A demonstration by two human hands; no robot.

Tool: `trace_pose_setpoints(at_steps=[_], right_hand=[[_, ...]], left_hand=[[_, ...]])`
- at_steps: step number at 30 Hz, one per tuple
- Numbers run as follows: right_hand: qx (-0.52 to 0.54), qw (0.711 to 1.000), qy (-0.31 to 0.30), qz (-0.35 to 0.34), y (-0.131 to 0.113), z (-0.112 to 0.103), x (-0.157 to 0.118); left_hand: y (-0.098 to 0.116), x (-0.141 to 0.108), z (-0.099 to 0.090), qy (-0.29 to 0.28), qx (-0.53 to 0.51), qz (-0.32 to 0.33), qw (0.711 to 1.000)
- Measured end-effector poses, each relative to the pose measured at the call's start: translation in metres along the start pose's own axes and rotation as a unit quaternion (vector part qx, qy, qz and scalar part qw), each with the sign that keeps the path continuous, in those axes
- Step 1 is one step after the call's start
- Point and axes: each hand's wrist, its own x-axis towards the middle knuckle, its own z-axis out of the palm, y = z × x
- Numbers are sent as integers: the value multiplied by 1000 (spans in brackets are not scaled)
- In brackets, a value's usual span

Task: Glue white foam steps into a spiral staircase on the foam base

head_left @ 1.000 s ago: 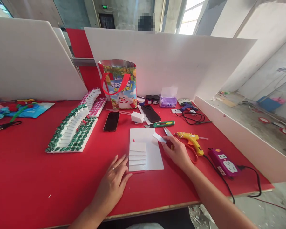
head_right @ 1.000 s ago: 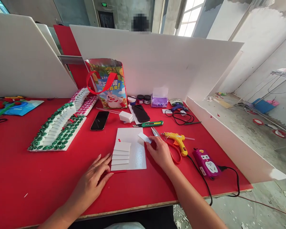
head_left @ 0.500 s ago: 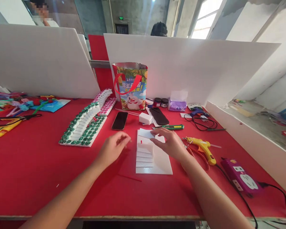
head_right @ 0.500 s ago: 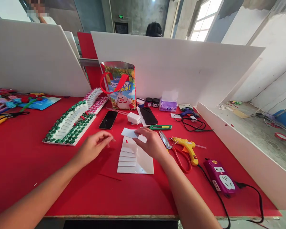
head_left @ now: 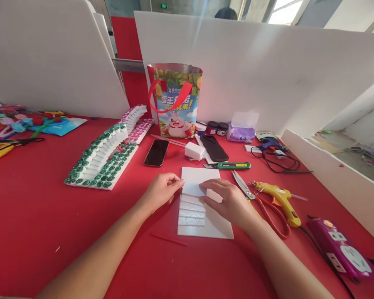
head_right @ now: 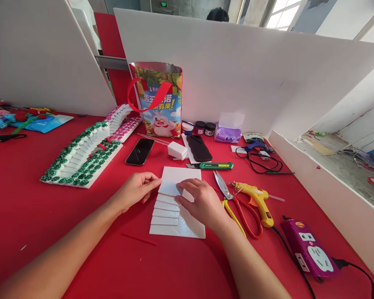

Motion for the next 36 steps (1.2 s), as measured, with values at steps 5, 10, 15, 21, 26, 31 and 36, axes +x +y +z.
trace_pose_setpoints(at_steps=[5, 10, 15, 21, 26, 31, 36], right_hand=[[-9, 1000, -7, 3, 1, 0, -1], [-18, 999, 0, -27, 6, 3, -1], [-23, 999, -4, -30, 8, 3, -2], [-32, 999, -4, -35, 6, 4, -2], [-37, 999, 3, -37, 6, 6, -1], [-37, 999, 0, -33, 5, 6, -2], [-41, 998, 1, -37, 5, 6, -2]], left_hand=[[1, 0, 1, -1, 3, -10, 1000], [6, -2, 3, 11, -10, -29, 999], [7, -1, 3, 11, -20, -31, 999], [3, 0, 3, 7, -22, -31, 999], [1, 1, 3, 10, -26, -20, 999], [1, 1, 3, 12, -27, -22, 999], [1, 2, 2, 4, -32, -33, 999]])
